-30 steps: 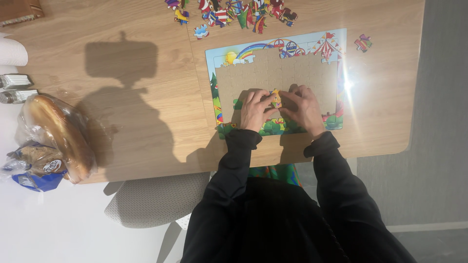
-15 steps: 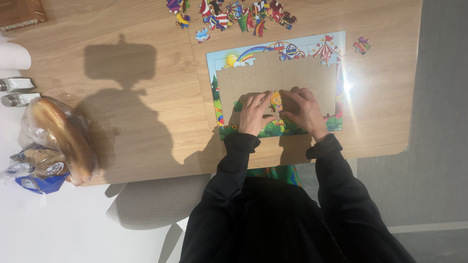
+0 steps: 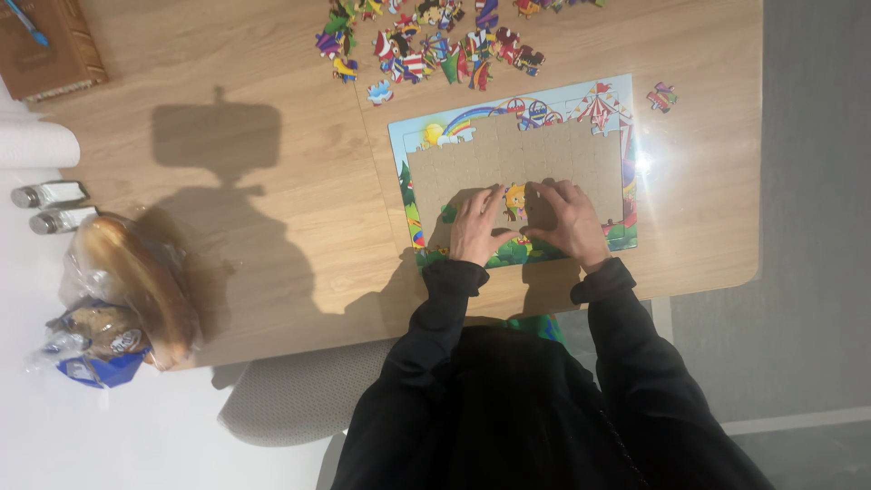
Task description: The person assembles a jigsaw puzzle on a wooden table. They pick up pieces from a scattered pile, rotate them, and place them into the partially completed puzzle board, gradually filling in the central area.
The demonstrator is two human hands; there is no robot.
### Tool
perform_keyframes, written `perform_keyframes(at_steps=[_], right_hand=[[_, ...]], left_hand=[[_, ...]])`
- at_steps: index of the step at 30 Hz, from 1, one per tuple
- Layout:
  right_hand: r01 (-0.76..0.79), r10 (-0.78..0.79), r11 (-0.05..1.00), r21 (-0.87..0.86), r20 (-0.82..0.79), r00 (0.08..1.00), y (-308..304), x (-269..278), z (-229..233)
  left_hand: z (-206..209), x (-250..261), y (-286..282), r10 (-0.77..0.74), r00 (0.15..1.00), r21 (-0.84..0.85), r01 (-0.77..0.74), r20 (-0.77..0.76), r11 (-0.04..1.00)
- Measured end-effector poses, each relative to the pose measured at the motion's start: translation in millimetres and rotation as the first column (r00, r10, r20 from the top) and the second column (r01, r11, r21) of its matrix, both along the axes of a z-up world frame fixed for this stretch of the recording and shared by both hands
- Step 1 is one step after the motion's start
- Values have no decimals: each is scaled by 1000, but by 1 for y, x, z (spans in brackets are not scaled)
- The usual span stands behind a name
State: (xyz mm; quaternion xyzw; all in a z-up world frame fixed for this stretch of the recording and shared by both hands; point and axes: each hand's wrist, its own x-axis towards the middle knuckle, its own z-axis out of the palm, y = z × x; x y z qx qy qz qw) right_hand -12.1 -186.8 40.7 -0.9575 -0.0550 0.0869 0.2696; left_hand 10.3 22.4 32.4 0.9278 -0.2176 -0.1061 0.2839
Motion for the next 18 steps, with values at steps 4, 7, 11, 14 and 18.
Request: perform_keyframes(at_steps=[4, 7, 11, 14, 18], right_hand=[[-5, 5, 1000, -18, -12, 1000, 5, 3, 12], [-1, 1, 1000, -7, -10, 1000, 9, 2, 13], [32, -32, 999, 8, 40, 999, 18, 4, 10], [34, -38, 999, 34, 103, 994, 25, 8, 9], [-2, -11, 997, 81, 162, 987, 36, 28, 19]], left_hand=[[18, 2, 0, -29, 1000, 23, 29, 8, 999], [30, 4, 0, -15, 998, -6, 15, -56, 1000], [31, 9, 1, 17, 987, -26, -21, -161, 999], [37, 16, 5, 11, 972, -42, -22, -234, 999], [59, 34, 11, 9, 947, -77, -35, -321, 996]])
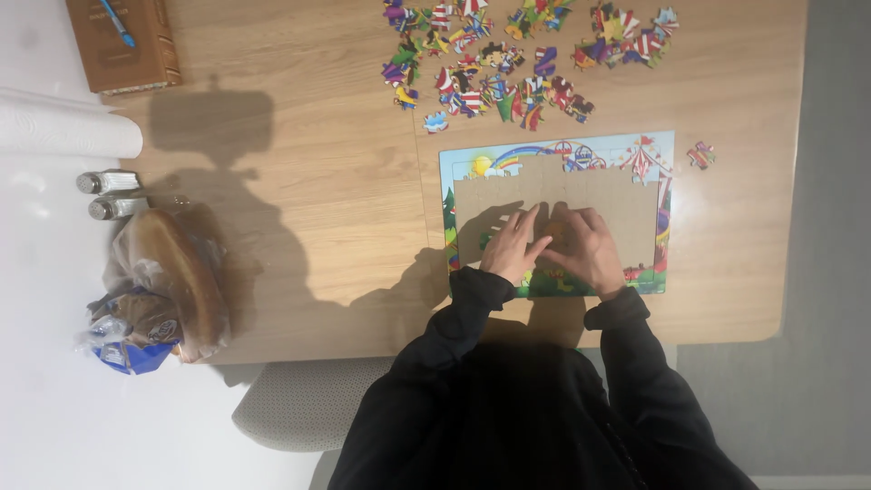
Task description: The person assembles a jigsaw puzzle on a wooden table. They pick up pieces from a scattered pile, rotate them, and place them into the partially completed puzzle board, gradually filling in the central area.
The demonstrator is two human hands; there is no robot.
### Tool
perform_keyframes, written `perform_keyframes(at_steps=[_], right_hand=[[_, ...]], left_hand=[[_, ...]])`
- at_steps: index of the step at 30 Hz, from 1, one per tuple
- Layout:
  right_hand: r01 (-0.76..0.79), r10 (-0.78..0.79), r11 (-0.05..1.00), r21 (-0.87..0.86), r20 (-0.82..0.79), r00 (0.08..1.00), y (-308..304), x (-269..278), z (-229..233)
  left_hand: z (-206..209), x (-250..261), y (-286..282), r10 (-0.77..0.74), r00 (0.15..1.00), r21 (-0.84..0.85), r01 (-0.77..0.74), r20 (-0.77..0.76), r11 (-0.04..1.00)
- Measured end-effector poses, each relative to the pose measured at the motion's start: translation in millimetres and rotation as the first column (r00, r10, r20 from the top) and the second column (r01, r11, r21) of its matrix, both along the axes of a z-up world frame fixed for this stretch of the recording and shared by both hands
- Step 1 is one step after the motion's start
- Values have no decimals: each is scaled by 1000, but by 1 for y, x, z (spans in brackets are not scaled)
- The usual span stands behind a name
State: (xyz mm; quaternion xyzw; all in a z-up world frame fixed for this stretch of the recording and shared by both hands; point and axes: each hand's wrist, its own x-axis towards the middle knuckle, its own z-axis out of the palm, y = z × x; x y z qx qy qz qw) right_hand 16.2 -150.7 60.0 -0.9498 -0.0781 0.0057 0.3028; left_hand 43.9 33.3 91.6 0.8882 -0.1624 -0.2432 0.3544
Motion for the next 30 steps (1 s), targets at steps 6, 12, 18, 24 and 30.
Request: perform_keyframes(at_steps=[6, 12, 18, 24, 30], right_hand=[[-36, 39, 998, 59, -52, 998, 14, 55, 23], [-72, 75, 994, 83, -35, 997, 15, 111, 28], [-63, 67, 997, 53, -84, 994, 0, 144, 1], [-81, 84, 994, 77, -40, 996, -3, 173, -1], [-96, 98, 994, 48, -44, 994, -1, 194, -5]], left_hand=[[0, 38, 8, 91, 992, -25, -89, 82, 996], [-16, 72, 4, 188, 975, 4, -189, 121, 982], [-24, 102, 1, 226, 966, 61, -235, 122, 970], [-12, 132, 1, 267, 953, 17, -272, 143, 962], [-33, 175, 5, 344, 901, -78, -336, 263, 939]])
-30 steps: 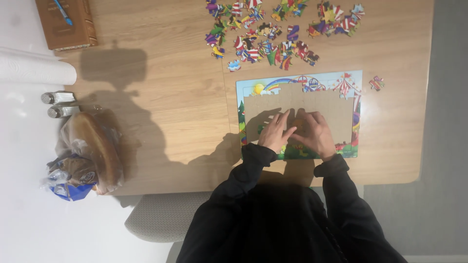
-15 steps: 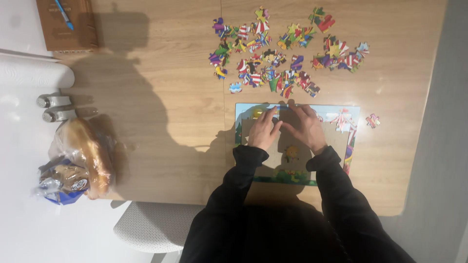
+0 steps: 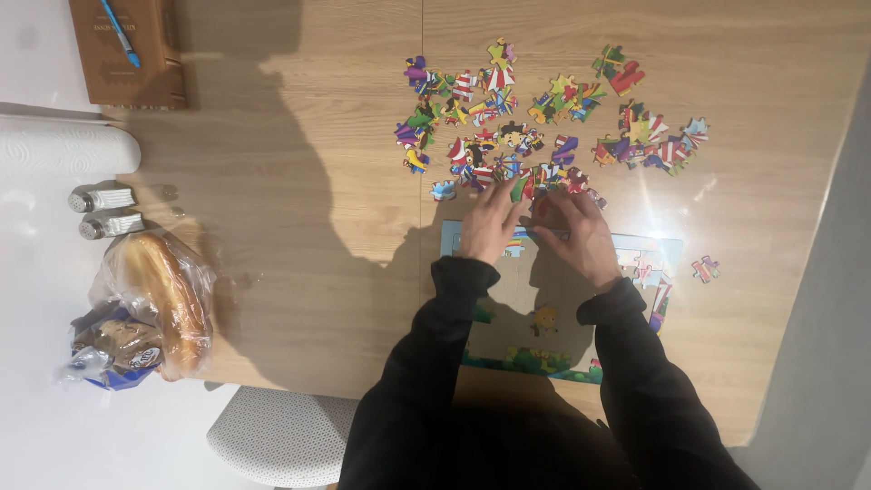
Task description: The person assembles a jigsaw puzzle on a wooden table. They pick up pieces from a scattered pile, rotate them, and place them into the partially completed puzzle board, gradually filling in the central area.
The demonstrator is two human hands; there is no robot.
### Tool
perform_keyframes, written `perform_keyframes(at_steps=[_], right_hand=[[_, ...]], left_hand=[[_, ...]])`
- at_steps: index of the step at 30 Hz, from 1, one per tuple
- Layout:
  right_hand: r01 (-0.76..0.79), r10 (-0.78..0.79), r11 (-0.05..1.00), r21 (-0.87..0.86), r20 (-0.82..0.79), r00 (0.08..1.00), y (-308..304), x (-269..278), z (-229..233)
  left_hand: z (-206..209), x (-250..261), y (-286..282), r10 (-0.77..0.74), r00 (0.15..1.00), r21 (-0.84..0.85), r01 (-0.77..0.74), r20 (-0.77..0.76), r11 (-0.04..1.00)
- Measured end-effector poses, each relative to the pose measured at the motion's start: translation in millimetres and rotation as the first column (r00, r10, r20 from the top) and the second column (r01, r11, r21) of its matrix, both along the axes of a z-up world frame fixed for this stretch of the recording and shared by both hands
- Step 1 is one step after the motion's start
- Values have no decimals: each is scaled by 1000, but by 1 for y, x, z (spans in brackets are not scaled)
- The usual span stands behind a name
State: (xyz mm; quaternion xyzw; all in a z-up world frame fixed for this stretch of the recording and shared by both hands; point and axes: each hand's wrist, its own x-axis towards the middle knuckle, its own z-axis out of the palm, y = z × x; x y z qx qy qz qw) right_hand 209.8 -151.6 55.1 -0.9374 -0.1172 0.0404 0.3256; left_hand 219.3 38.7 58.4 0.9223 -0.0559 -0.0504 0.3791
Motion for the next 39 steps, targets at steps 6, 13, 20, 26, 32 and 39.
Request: perform_keyframes(at_steps=[6, 13, 20, 26, 32, 39], right_hand=[[7, -6, 998, -55, 17, 1000, 1, 15, -11], [-17, 25, 998, -66, 124, 992, 24, 60, -4], [32, -43, 997, 68, 181, 983, 62, 127, -8], [151, -174, 981, 124, 206, 963, 79, 171, -36], [259, -279, 938, 232, 58, 959, 81, 187, -36], [308, -310, 906, 289, -40, 950, 58, 173, -47]], left_hand=[[-25, 47, -1, -14, 939, 212, -63, 343, 975], [-36, 108, -12, -8, 896, 263, -122, 444, 957], [-37, 150, -10, 155, 861, 227, -294, 484, 928], [-14, 190, -8, 241, 898, 204, -331, 368, 921], [-28, 210, -3, 232, 958, 113, -253, 170, 961], [-54, 181, 2, 206, 977, -125, -197, 57, 972]])
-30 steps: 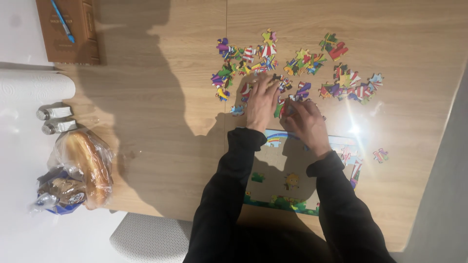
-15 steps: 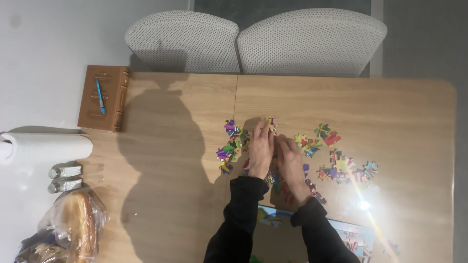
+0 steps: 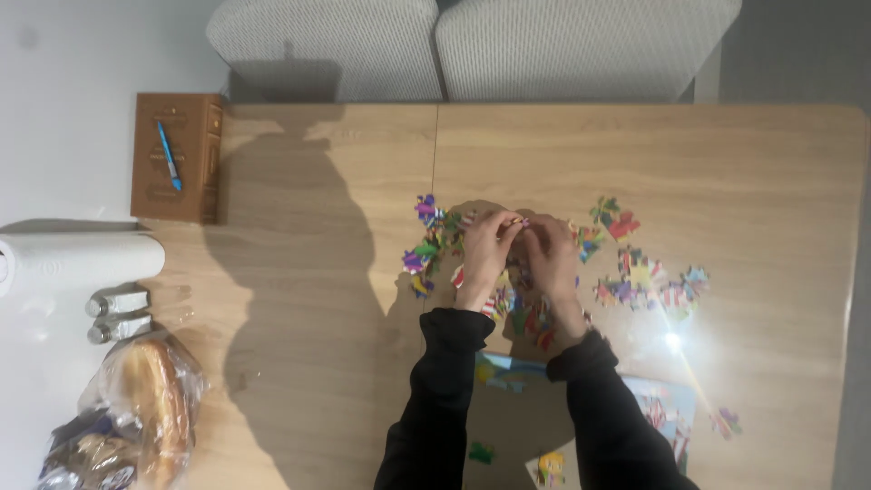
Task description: The person assembles a jigsaw puzzle on a wooden table. They pick up pieces from a scattered pile, rotate them, and place them into the partially completed puzzle board, gradually filling in the central area.
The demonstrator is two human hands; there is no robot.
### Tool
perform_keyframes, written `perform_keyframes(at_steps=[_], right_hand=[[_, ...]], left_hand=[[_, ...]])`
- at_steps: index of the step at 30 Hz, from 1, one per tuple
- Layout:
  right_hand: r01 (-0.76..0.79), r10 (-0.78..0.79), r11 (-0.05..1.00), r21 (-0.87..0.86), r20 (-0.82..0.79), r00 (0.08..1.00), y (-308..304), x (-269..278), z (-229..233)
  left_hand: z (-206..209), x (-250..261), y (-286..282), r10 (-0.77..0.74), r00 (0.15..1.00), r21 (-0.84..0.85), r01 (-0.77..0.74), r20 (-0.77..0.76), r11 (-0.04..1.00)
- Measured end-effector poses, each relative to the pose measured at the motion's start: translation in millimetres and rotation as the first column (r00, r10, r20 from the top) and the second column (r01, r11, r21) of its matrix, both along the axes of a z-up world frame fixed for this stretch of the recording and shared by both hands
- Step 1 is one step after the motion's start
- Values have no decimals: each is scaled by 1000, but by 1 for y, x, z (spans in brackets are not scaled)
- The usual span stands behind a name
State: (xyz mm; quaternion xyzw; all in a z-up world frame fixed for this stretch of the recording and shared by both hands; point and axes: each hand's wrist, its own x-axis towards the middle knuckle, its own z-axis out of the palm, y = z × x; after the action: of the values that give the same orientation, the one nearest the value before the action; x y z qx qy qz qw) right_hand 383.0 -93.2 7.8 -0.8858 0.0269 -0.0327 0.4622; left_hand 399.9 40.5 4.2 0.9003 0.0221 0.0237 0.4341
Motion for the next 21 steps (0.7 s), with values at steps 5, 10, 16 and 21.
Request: perform_keyframes(at_steps=[5, 10, 16, 21], right_hand=[[190, -95, 809, 555, -196, 976, -19, -55, 38], [364, -117, 605, 709, -372, 921, -35, -110, 80], [325, -158, 687, 650, -303, 940, -42, -167, 116], [353, -165, 693, 629, -337, 927, -44, -213, 137]], left_hand=[[69, -73, -18, 84, 950, -709, -281, -299, 647], [98, -130, -27, -2, 953, -859, -271, -302, 434], [122, -187, -32, -91, 932, -858, -280, -350, 431], [126, -228, -33, -107, 928, -876, -292, -356, 383]])
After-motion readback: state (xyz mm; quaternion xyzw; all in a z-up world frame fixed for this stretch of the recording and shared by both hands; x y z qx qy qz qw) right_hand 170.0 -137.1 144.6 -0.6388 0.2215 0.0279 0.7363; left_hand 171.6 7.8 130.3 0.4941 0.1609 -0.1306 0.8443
